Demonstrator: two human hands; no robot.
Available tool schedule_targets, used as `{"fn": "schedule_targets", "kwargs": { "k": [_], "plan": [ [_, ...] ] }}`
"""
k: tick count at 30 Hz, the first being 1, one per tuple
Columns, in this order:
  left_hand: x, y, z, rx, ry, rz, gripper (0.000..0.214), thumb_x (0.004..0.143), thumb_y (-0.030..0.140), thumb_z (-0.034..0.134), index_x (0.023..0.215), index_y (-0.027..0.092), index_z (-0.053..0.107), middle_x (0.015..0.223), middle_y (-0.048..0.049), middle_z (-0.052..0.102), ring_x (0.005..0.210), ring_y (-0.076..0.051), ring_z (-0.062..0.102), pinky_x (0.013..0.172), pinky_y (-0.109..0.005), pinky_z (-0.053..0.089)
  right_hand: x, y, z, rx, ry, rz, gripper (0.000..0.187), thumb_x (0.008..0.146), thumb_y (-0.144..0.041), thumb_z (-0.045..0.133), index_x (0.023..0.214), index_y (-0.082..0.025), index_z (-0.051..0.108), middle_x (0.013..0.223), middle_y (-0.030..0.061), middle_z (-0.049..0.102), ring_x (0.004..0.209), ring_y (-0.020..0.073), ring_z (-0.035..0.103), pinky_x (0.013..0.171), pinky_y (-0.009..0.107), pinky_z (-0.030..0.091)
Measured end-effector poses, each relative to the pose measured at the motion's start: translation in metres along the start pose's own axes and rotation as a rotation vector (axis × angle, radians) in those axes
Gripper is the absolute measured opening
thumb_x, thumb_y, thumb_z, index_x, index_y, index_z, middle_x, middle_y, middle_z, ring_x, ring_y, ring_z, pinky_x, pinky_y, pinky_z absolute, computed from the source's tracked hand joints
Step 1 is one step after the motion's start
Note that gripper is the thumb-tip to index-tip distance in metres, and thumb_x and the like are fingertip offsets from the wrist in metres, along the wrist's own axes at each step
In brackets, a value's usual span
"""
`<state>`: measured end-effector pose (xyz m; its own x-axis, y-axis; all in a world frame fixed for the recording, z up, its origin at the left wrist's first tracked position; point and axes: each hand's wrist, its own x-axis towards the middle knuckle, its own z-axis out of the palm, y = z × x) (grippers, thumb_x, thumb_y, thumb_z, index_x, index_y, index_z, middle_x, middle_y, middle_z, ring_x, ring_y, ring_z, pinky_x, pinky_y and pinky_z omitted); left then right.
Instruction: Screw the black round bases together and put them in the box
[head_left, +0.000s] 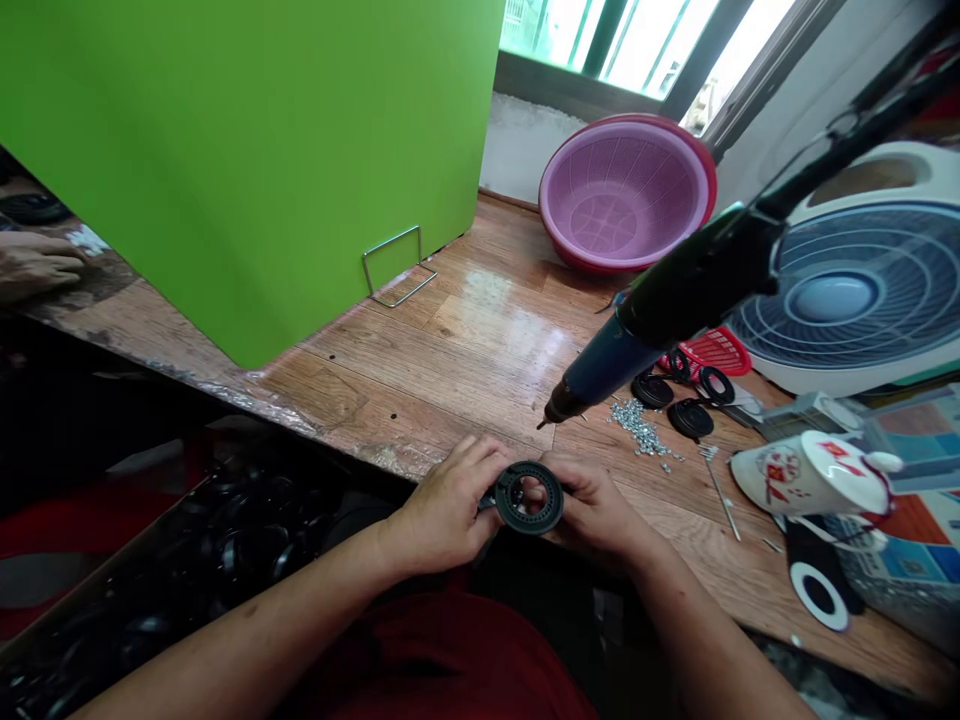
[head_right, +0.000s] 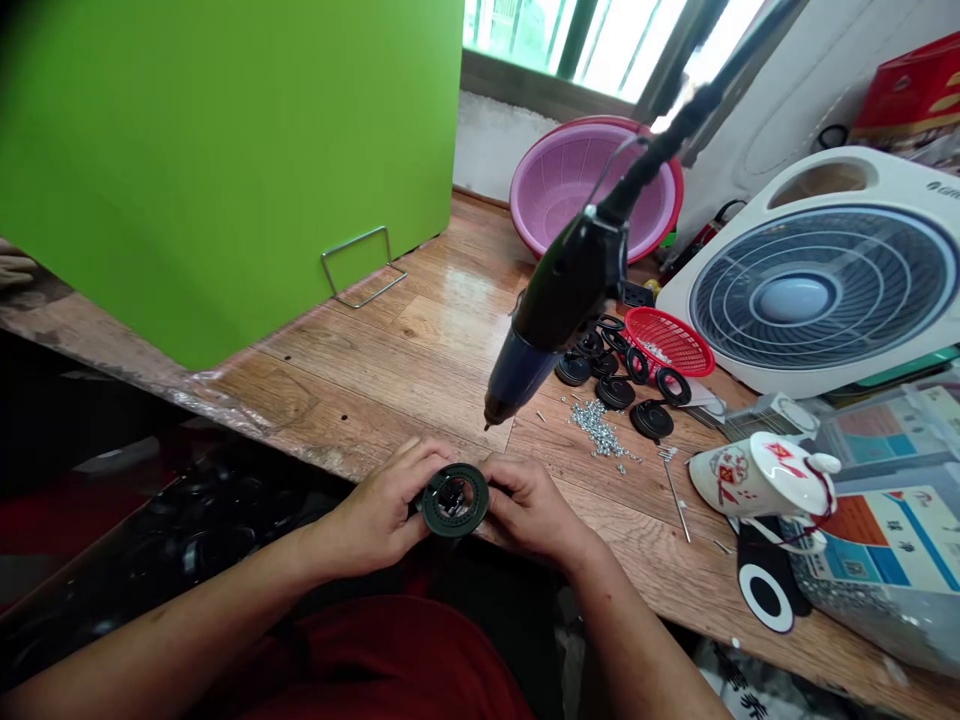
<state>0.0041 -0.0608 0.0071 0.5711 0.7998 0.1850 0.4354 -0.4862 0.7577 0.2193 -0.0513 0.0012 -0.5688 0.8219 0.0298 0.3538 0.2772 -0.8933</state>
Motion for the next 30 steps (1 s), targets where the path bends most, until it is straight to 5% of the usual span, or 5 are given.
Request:
{"fn": "schedule_targets", "kwargs": {
  "k": [11,30],
  "plan": [
    [0.0008,0.0000,0.0006,0.005,-0.008,-0.008,0.029,0.077,0.012,0.054,0.105,0.020,0.053,0.110,-0.0073,0.051,0.105,-0.024,0.043,0.093,-0.039,0.039,0.0023,0.0003,-0.0027,0.025,-0.008,-0.087,0.022,0.091,-0.030,0.052,0.076,-0.017,0.061,0.070,0.0013,0.052,0.065,0.0118,0.048,0.062,0.022,0.039],
    [0.0035,-0.0004,0.0029,-0.024,-0.009,-0.033,0.029,0.077,0.014,0.056,0.105,0.020,0.053,0.110,-0.0070,0.051,0.103,-0.023,0.045,0.091,-0.037,0.040,0.0040,-0.0004,-0.0040,0.006,0.007,-0.027,0.017,0.091,-0.023,0.052,0.076,-0.017,0.058,0.070,-0.0003,0.054,0.064,0.0106,0.048,0.060,0.022,0.038]
  ]
}}
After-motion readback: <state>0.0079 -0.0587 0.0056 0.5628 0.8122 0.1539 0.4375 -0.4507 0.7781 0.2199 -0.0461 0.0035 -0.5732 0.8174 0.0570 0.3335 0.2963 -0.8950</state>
